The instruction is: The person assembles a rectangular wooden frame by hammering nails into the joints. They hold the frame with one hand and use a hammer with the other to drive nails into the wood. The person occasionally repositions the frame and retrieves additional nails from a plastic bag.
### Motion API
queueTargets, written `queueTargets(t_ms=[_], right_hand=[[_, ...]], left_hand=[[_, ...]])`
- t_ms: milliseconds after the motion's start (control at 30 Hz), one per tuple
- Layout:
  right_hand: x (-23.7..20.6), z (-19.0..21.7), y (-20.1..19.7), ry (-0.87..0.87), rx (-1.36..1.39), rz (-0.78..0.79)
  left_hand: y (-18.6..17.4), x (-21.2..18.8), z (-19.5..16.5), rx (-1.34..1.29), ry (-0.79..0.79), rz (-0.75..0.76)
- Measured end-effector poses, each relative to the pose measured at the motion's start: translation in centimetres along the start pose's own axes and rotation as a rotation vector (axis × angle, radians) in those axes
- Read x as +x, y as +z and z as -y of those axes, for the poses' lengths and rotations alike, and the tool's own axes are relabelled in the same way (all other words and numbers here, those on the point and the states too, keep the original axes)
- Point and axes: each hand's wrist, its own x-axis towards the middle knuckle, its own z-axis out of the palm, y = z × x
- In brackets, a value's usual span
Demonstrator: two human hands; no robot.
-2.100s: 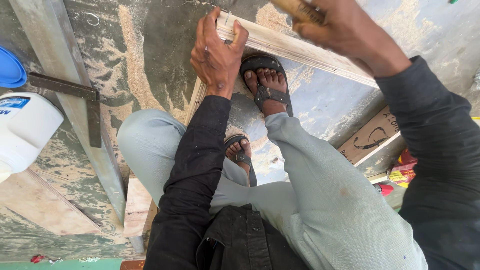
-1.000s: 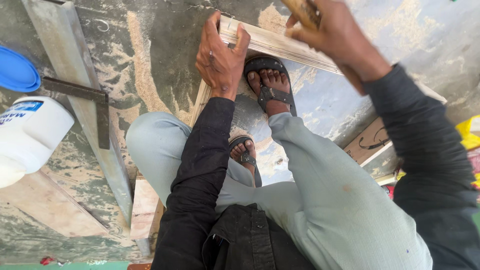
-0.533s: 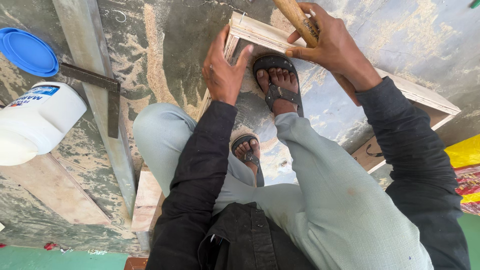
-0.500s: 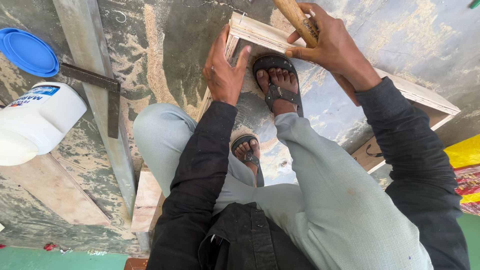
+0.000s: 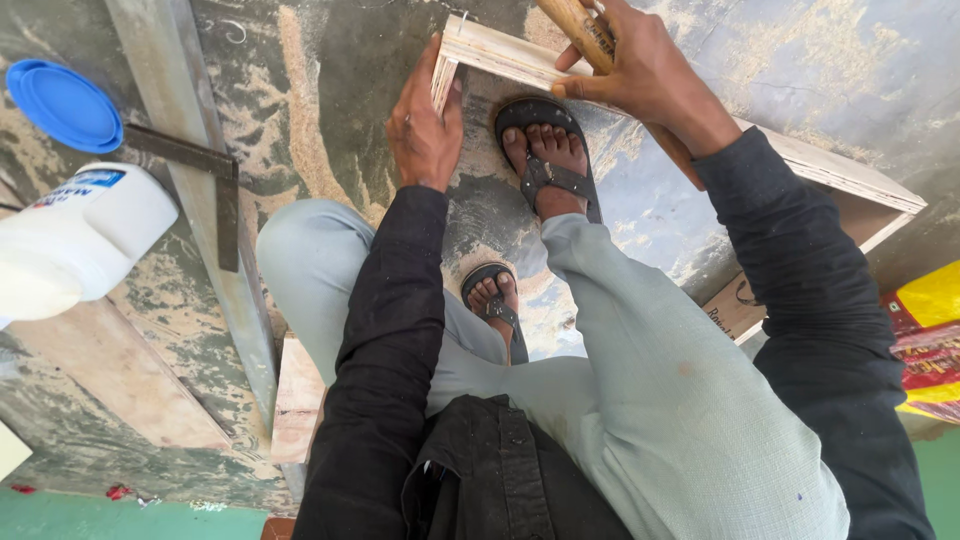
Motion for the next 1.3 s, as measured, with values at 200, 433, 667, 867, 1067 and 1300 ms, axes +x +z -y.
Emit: queueTargets(t_ms=[200, 433, 667, 867, 1067, 1300], right_hand=[[0.0, -1.3, 0.6, -0.126, 0.172, 0.015], [0.1, -1.6, 0.5, 0.073, 0.009, 0.100], [0.5, -1.7, 0.6, 0.025, 0.172, 0.049], [0.5, -2.2, 0.8, 0.017, 0.118, 0.057], [0.7, -1.8, 0.5, -0.043, 0.117, 0.025], [0.6, -1.2, 0.2, -0.050, 0.018, 0.003]], left_hand=[[1.2, -0.2, 0.2, -0.022, 0.059, -0.090], [2.6, 0.5, 1.4, 0.023, -0.038, -0.053], [2.5, 0.7, 0.6, 0.035, 0.046, -0.173], [2.0, 0.4, 0.0, 0.041, 0.000, -0.157], [1.8, 0.5, -0.5, 0.040, 0.009, -0.179], [1.3, 1.2, -0.8, -0.032, 0.071, -0.151]])
